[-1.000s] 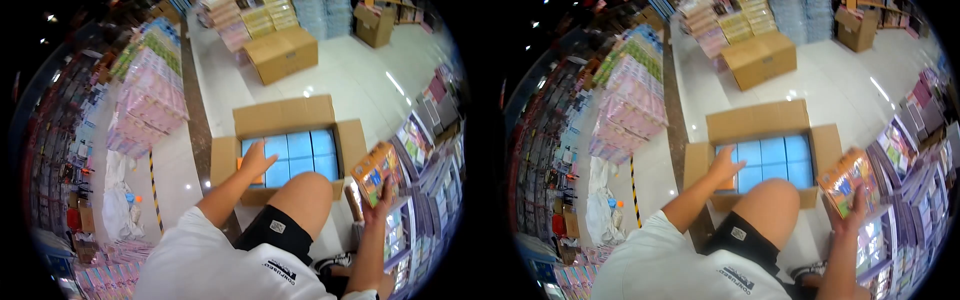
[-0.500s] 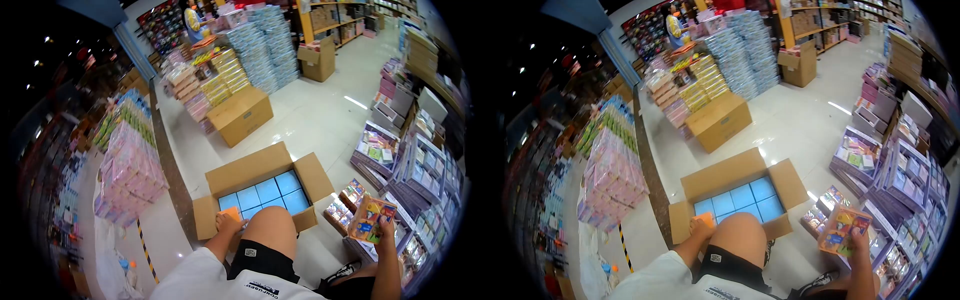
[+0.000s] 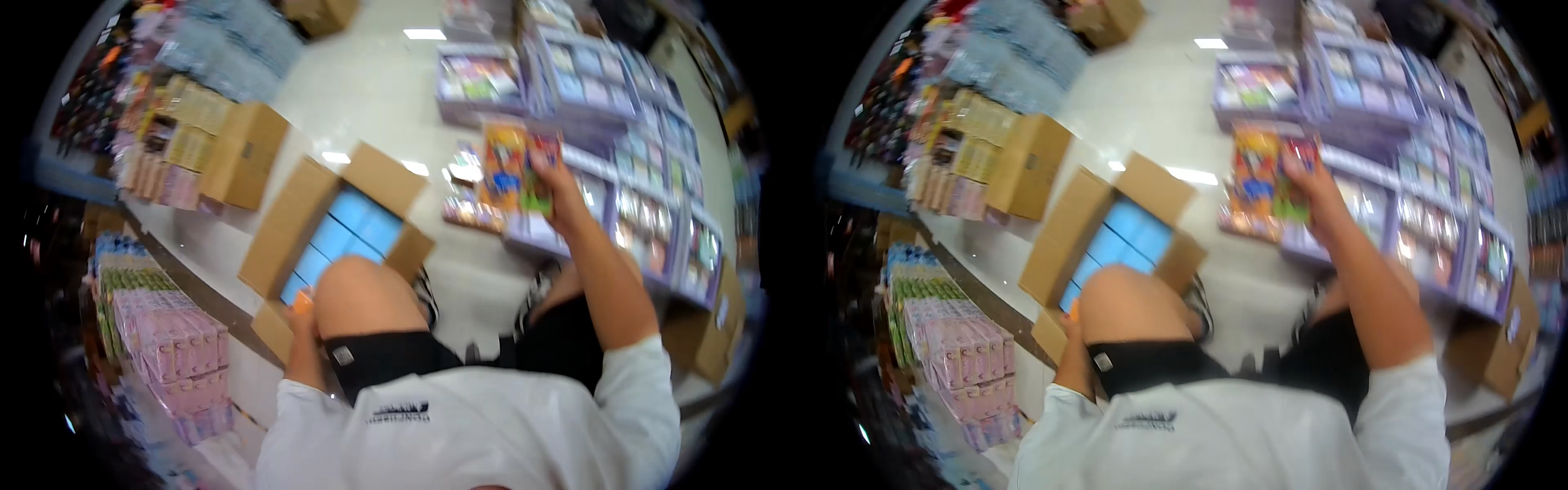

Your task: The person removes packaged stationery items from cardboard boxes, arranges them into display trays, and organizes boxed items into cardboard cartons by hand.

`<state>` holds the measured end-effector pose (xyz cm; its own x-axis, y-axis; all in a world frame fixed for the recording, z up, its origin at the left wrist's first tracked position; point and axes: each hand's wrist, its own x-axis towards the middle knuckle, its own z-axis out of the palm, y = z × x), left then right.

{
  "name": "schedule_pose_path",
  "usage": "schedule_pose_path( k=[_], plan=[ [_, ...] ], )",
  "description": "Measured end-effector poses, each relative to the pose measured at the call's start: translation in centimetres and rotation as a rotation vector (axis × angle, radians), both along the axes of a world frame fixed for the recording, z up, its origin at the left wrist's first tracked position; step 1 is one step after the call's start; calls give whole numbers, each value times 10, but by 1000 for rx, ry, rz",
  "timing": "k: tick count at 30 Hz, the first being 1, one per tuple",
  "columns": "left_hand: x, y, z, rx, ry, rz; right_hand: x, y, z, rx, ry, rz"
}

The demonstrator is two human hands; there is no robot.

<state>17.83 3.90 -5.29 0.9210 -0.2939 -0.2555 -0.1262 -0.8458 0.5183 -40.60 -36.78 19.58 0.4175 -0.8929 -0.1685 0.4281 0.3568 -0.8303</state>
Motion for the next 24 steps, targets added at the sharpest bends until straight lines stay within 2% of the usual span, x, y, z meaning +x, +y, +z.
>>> schedule_pose_path(
  k=[1,2,4,5,6,7,9,12,15,17,18,20,24],
  plan=[
    [27,21,-19,-298,111,-70,-2,5,3,54,-12,-13],
    [16,17,13,-496,402,-18,-1,5,15,86,-30,-23],
    [-6,2,99,-859,699,36,-3,10,21,93,-26,-26],
    [-11,-10,135,-1025,699,24,-1,5,26,114,-14,-31],
    [-62,-44,211,-1100,786,-78,0,6,28,124,-10,-24],
    [-80,-59,250,-1219,867,-159,1,7,27,135,-13,8],
    [-89,-78,301,-1279,908,-204,-1,8,20,149,-18,61],
    [-137,-134,355,-1327,1087,-561,7,14,17,169,-126,116],
    [-188,-186,360,-1243,1190,-749,17,28,24,268,-127,91],
    [-223,-213,343,-1174,1184,-695,24,37,28,326,-101,74],
    [-241,-228,332,-1135,1197,-674,25,44,35,329,-147,143],
    [-273,-256,317,-1045,1228,-639,20,45,40,234,-177,205],
    [-294,-304,315,-860,1270,-555,-3,24,34,210,-125,137]
  ],
)
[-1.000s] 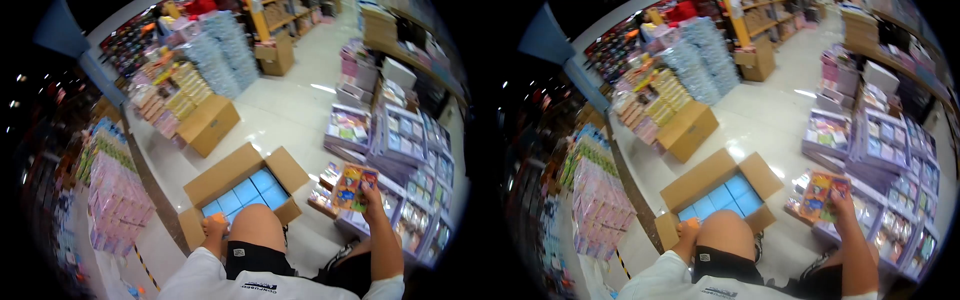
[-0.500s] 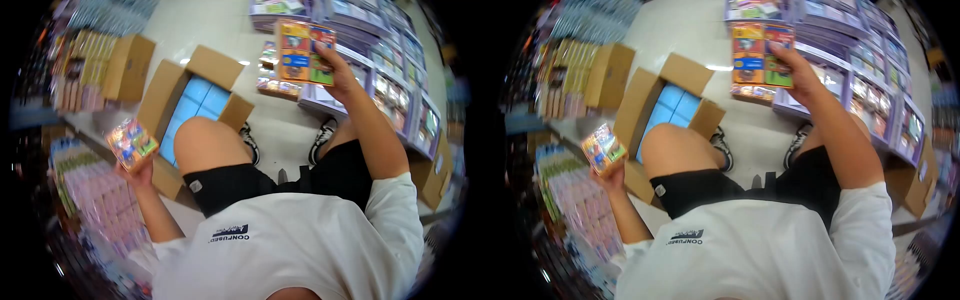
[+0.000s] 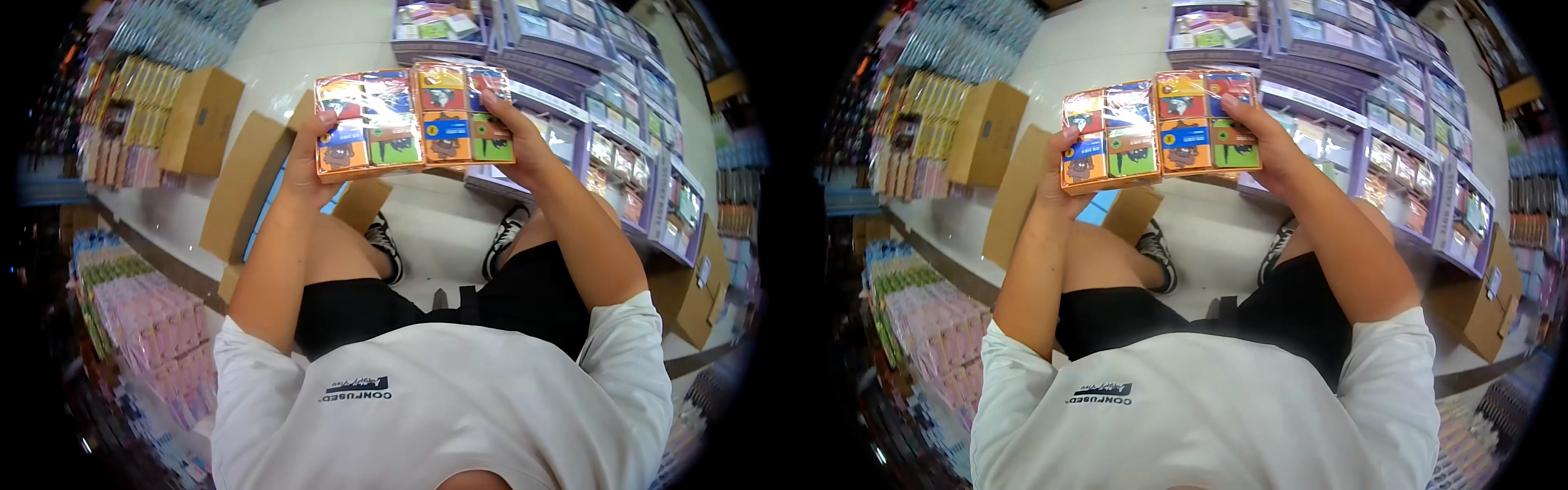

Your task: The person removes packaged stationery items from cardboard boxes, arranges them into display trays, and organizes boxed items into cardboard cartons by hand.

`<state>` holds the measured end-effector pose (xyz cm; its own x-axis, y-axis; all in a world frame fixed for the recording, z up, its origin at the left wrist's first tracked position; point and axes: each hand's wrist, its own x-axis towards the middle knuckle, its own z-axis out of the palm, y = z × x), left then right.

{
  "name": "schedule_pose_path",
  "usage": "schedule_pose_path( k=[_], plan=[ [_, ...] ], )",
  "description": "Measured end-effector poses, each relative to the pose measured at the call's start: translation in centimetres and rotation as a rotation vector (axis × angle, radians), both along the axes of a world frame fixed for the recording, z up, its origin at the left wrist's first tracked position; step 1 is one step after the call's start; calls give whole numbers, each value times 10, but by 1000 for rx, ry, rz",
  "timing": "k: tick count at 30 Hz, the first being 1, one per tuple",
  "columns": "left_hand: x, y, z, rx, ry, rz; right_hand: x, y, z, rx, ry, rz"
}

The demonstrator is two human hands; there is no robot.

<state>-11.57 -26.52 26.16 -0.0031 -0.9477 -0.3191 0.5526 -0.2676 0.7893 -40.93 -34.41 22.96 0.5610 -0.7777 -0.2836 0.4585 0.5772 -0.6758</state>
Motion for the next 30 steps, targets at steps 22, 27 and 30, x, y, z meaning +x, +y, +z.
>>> schedule_pose_path(
  k=[22,27,30],
  plan=[
    [-5,-162,-318,412,-720,-222,56,-115,-231,-274,1346,146],
    [-10,-154,-372,494,-709,-183,82,-118,-247,-216,1527,360],
    [4,-149,-404,477,-702,-152,80,-120,-267,-131,1448,282]
  ],
)
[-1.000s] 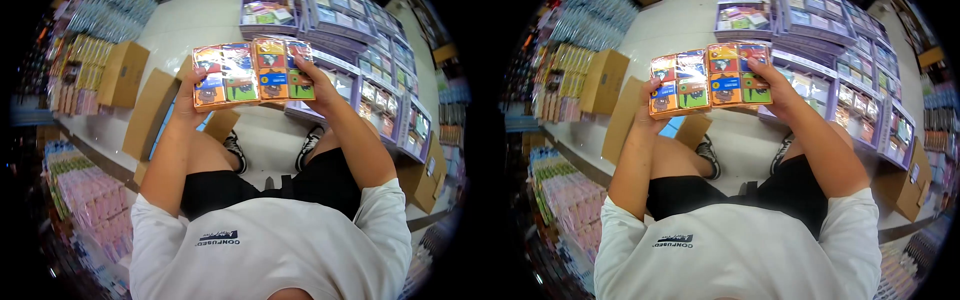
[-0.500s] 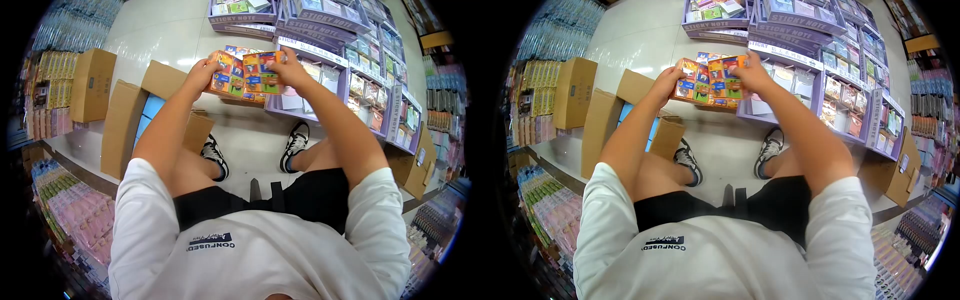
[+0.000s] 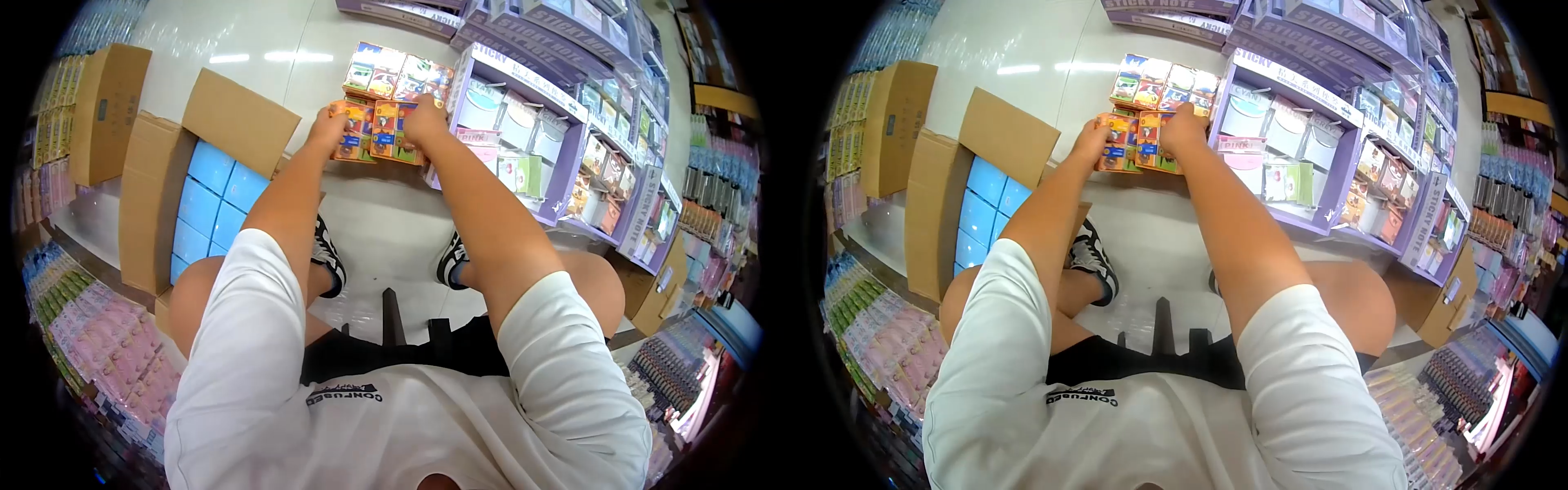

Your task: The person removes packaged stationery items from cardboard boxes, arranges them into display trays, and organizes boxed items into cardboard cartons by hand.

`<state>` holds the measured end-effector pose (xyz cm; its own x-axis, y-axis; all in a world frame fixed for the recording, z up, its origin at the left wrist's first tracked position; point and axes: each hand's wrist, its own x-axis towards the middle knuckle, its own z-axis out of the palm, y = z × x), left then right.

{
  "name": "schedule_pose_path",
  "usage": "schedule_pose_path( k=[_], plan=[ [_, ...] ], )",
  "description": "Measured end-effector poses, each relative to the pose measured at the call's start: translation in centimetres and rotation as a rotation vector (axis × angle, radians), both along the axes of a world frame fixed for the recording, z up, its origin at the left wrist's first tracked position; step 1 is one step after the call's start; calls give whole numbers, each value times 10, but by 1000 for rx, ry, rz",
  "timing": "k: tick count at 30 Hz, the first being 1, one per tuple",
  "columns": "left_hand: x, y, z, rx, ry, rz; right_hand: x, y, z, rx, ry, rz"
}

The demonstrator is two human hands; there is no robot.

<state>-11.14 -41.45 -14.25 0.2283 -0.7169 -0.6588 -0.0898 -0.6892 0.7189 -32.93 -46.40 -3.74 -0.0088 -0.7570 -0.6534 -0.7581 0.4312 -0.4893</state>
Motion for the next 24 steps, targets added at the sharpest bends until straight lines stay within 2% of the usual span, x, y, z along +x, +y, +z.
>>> schedule_pose_path(
  k=[2,3,6,7,9,10,11,13,14,17,19,21,22,23,24],
  plan=[
    [12,-2,-11,-17,-54,4,2,2,-8,-20,-1,-89],
    [5,-1,19,45,-1,67,4,6,2,-28,-25,-119],
    [8,4,6,86,-97,46,13,37,-41,-330,126,-58],
    [10,5,-8,135,-25,59,16,52,-50,-420,179,-20],
    [7,9,-28,204,-187,5,19,85,-38,-410,230,208],
    [2,9,-18,239,-273,-23,19,97,-34,-402,251,319],
    [-4,13,-9,207,-320,66,17,104,-32,-372,249,366],
    [-11,16,-10,4,-322,-7,13,115,-32,-307,244,447],
    [-14,18,-11,-96,-322,-45,13,119,-34,-364,241,448],
    [-27,24,-23,-258,-547,-74,10,135,-46,-500,222,445],
    [-36,29,-25,-338,-667,-44,3,142,-29,-425,95,435],
    [-30,27,-25,-217,-537,-86,-10,156,-14,-371,8,437],
    [-34,25,-6,-158,-470,-110,-20,167,-10,-353,-13,446],
    [-38,20,14,19,-440,-147,-32,177,-6,-336,-32,451],
    [-46,14,25,98,-468,-94,-45,183,3,-288,-59,445]
  ],
)
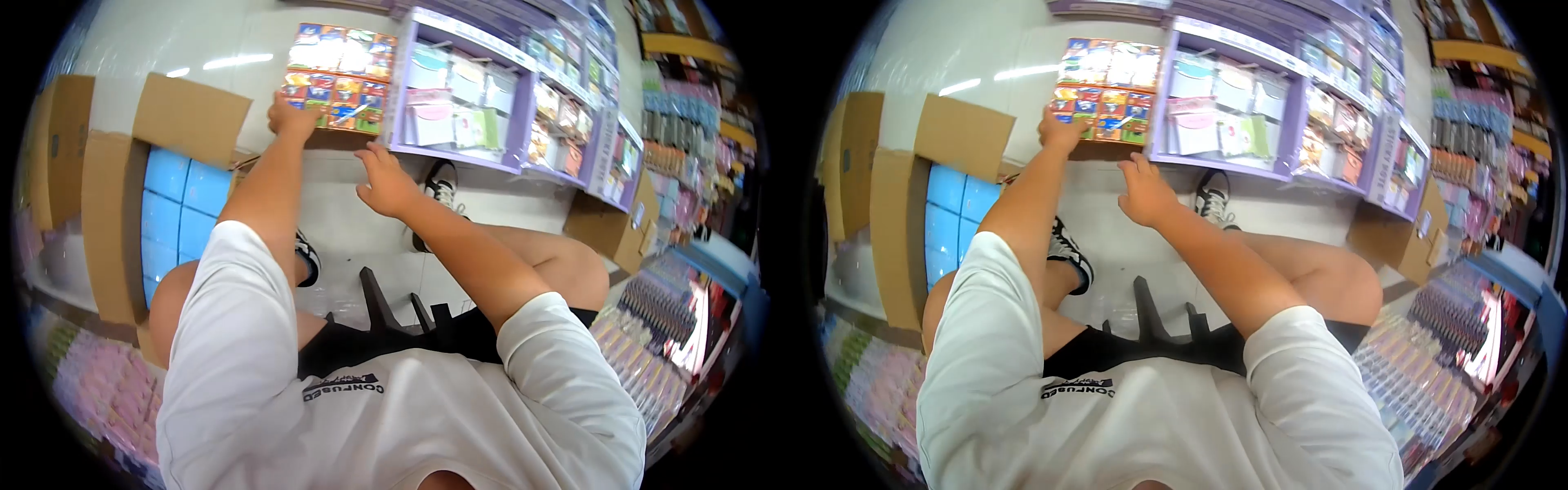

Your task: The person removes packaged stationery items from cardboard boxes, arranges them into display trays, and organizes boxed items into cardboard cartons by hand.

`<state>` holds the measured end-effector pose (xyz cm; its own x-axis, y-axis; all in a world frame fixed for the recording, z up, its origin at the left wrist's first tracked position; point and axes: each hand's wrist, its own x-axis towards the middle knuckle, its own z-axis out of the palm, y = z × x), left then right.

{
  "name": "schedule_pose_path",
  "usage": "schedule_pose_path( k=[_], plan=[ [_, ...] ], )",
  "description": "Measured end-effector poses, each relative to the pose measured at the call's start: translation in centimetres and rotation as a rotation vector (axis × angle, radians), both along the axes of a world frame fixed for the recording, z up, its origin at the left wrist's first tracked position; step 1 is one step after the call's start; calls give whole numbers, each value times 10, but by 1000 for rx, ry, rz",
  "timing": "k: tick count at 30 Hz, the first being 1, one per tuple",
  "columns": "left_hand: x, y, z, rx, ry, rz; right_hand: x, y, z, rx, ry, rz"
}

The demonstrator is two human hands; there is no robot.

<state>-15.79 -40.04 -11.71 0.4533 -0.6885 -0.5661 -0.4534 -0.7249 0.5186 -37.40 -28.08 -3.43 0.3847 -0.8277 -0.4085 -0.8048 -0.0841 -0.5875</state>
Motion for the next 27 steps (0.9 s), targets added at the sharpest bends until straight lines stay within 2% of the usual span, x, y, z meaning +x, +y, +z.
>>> schedule_pose_path(
  k=[2,4,7,10,11,13,14,15,16,17,18,19,20,22,26,27],
  plan=[
    [-23,-6,9,127,-60,121,-31,13,26,103,-23,-16],
    [-36,-8,8,91,-38,216,-62,29,55,180,-22,-79],
    [-58,2,-6,-40,-50,235,-114,48,105,345,-29,-191],
    [-51,17,-45,-62,34,-77,-165,78,157,302,35,-204],
    [-58,27,-59,-110,-122,-154,-184,94,160,196,46,-192],
    [-63,41,-50,-214,-115,-402,-210,114,180,236,-17,-284],
    [-66,43,-42,-193,-8,-490,-222,122,185,289,42,-311],
    [-71,47,-33,-323,142,-611,-230,123,184,342,92,-313],
    [-77,64,2,-330,233,-556,-232,117,188,383,130,-245],
    [-85,77,71,-98,269,-563,-226,110,197,427,174,-173],
    [-74,80,60,-65,255,-651,-210,106,213,332,152,-138],
    [-73,83,96,96,247,-778,-188,105,233,246,32,-185],
    [-72,90,122,1,199,-901,-171,100,244,172,-87,-147],
    [-61,102,189,45,15,-1101,-145,98,264,51,-296,-93],
    [-13,136,294,3,116,-980,-110,106,299,197,-286,69],
    [11,148,313,-38,141,-962,-104,115,304,90,-229,174]
  ],
)
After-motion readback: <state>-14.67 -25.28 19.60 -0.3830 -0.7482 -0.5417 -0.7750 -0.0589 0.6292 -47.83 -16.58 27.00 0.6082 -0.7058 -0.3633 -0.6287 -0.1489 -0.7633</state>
